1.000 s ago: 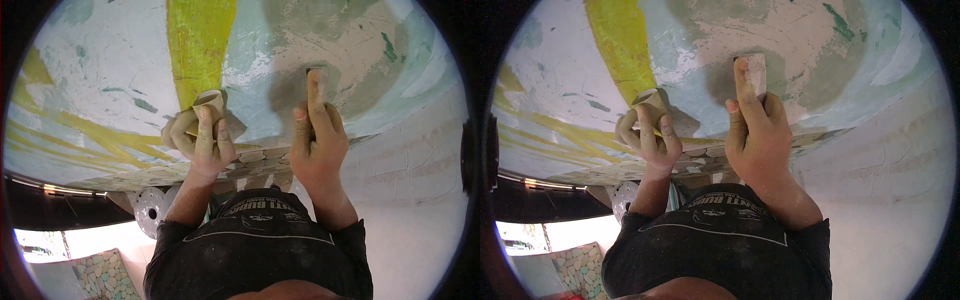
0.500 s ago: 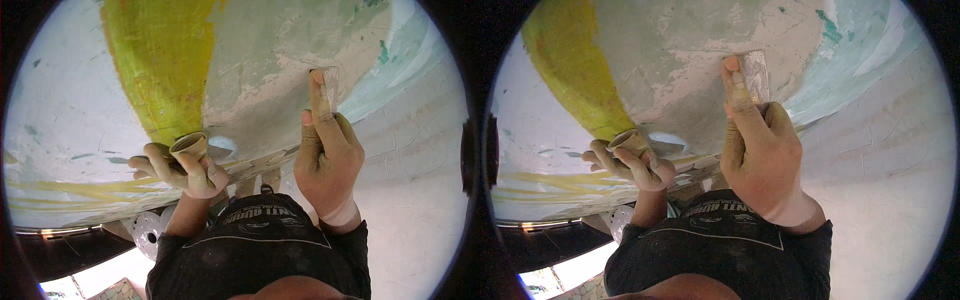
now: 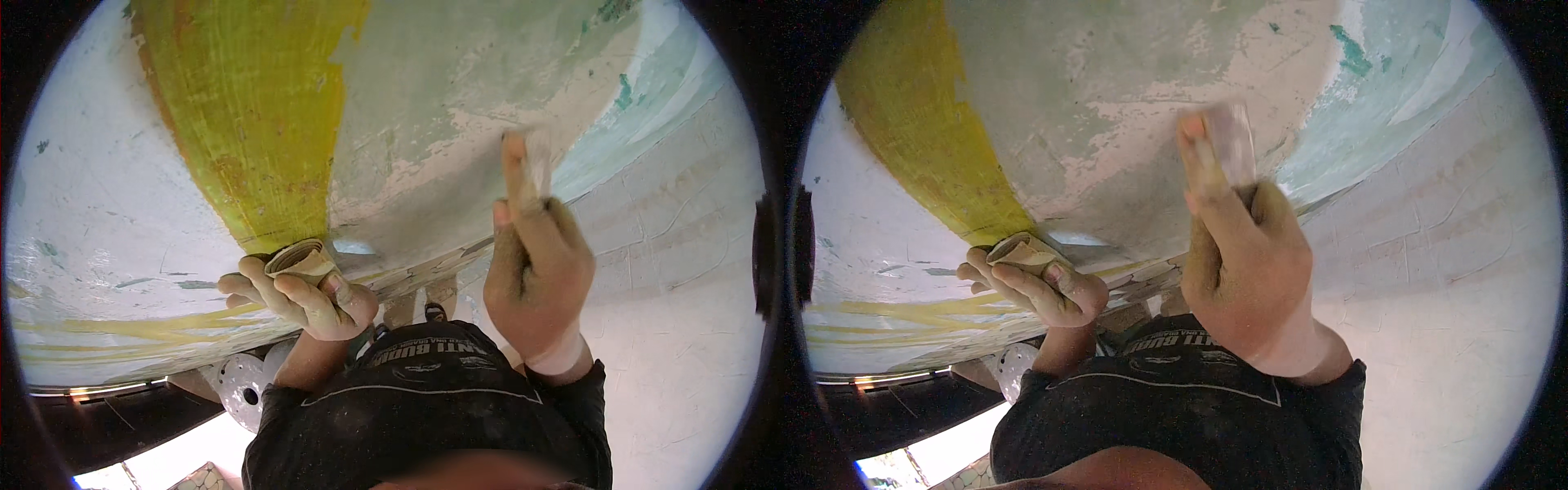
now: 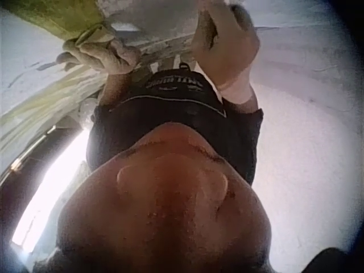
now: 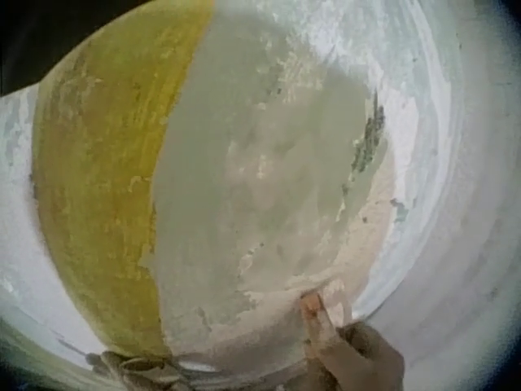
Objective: Scraping off old paint or plaster from a wall or ceiling with a hand scraper.
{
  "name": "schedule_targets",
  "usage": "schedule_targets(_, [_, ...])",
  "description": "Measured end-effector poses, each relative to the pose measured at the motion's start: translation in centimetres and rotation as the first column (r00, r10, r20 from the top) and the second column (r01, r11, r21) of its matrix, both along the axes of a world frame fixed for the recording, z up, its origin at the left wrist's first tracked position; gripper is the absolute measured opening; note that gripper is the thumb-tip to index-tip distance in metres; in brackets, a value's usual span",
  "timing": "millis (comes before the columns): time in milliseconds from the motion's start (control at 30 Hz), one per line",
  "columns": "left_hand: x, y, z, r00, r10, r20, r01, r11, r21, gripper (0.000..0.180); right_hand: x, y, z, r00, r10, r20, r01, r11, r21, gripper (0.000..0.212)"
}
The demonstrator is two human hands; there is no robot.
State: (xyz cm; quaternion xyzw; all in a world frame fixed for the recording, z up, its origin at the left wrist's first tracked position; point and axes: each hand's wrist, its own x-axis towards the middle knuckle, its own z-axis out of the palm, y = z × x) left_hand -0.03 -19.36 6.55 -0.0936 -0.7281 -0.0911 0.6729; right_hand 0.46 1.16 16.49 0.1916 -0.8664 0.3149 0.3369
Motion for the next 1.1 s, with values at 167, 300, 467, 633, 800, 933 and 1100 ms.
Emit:
schedule_targets(167, [0.3, 0.2, 0.0, 1.0, -0.015, 0.015, 0.014, 0.999, 0.036, 0.059, 0.3, -0.2, -0.2, 0.999, 0.008, 0.039, -0.009, 1.0, 0.019, 0.05])
schedule_targets(300, [0.4, 0.5, 0.2, 1.0, -0.024, 0.017, 0.023, 0.999, 0.041, 0.056, 0.0, -0.2, 0.3, 0.998, 0.042, 0.043, -0.042, 0.999, 0.0, 0.05])
schedule_targets(467, [1.2, -0.1, -0.1, 0.983, 0.054, 0.176, -0.05, 0.998, -0.029, 0.064, 0.2, 0.0, -0.1, 0.995, 0.084, 0.052, -0.086, 0.996, 0.034, 0.056])
schedule_targets(633, [0.5, 0.1, -0.5, 0.99, 0.098, 0.106, -0.097, 0.995, -0.017, 0.064, -0.7, -0.2, 0.7, 0.984, 0.177, -0.017, -0.176, 0.984, 0.032, 0.06])
schedule_targets(800, [0.0, 0.3, -0.1, 0.999, 0.044, 0.02, -0.044, 0.998, -0.036, 0.061, -1.4, 0.1, 1.0, 0.982, 0.151, -0.11, -0.145, 0.988, 0.053, 0.044])
schedule_targets(933, [0.0, -0.4, -0.7, 0.998, 0.061, 0.03, -0.059, 0.996, -0.073, 0.058, -1.7, 2.1, -0.2, 0.993, 0.085, -0.078, -0.085, 0.996, 0.012, 0.043])
schedule_targets(1100, [-0.1, -0.2, -0.8, 0.996, 0.086, 0.03, -0.084, 0.994, -0.066, 0.058, -2.1, 3.3, 1.9, 0.992, 0.017, -0.123, -0.02, 1.0, -0.022, 0.046])
